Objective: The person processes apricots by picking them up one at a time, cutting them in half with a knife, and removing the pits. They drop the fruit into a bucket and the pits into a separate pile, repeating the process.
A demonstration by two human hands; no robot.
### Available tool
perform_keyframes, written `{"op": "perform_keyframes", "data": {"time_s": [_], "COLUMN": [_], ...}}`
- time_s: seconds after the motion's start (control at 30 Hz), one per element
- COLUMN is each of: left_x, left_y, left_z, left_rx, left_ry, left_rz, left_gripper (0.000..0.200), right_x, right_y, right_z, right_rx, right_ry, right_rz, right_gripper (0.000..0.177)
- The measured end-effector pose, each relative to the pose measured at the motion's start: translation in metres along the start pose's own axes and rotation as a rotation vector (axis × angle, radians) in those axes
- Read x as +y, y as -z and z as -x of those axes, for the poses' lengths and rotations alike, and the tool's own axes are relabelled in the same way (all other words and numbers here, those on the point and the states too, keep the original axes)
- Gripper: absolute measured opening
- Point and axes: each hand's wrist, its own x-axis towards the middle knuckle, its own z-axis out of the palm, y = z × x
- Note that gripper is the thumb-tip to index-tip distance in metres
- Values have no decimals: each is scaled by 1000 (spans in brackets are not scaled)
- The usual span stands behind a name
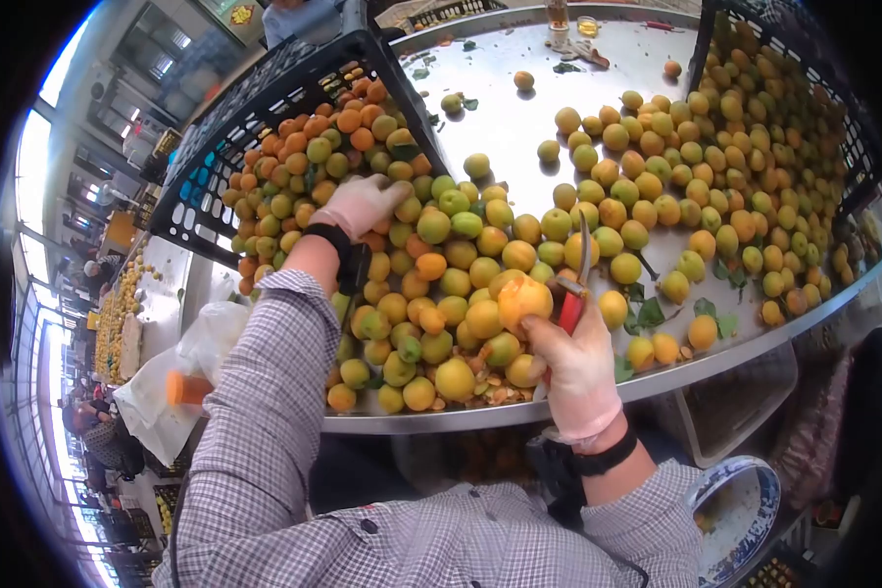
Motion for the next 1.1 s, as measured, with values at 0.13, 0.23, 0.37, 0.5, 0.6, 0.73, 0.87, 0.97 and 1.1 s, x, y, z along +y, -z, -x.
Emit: {"op": "perform_keyframes", "data": {"time_s": [0.13,0.23,0.37,0.5,0.6,0.73,0.87,0.97,1.1], "left_x": [26,44,78,108,71,45,20,17,22], "left_y": [20,-4,10,57,30,38,27,29,20], "left_z": [33,52,73,120,118,117,99,80,48], "left_rx": [-283,-140,65,-225,-159,181,271,258,207], "left_ry": [119,-69,-564,-232,-349,75,143,166,166], "left_rz": [743,572,481,876,1256,1160,735,572,432], "left_gripper": [35,40,41,63,64,46,48,48,45], "right_x": [-2,2,2,3,3,5,-1,0,-1], "right_y": [-1,0,0,-2,-2,-1,-5,-5,-5], "right_z": [1,1,5,2,1,-2,0,0,2], "right_rx": [3,8,3,9,7,17,17,-1,7], "right_ry": [12,16,9,43,47,62,30,2,9], "right_rz": [23,-5,5,-43,-49,-29,6,0,-24], "right_gripper": [44,44,45,45,44,44,44,43,43]}}
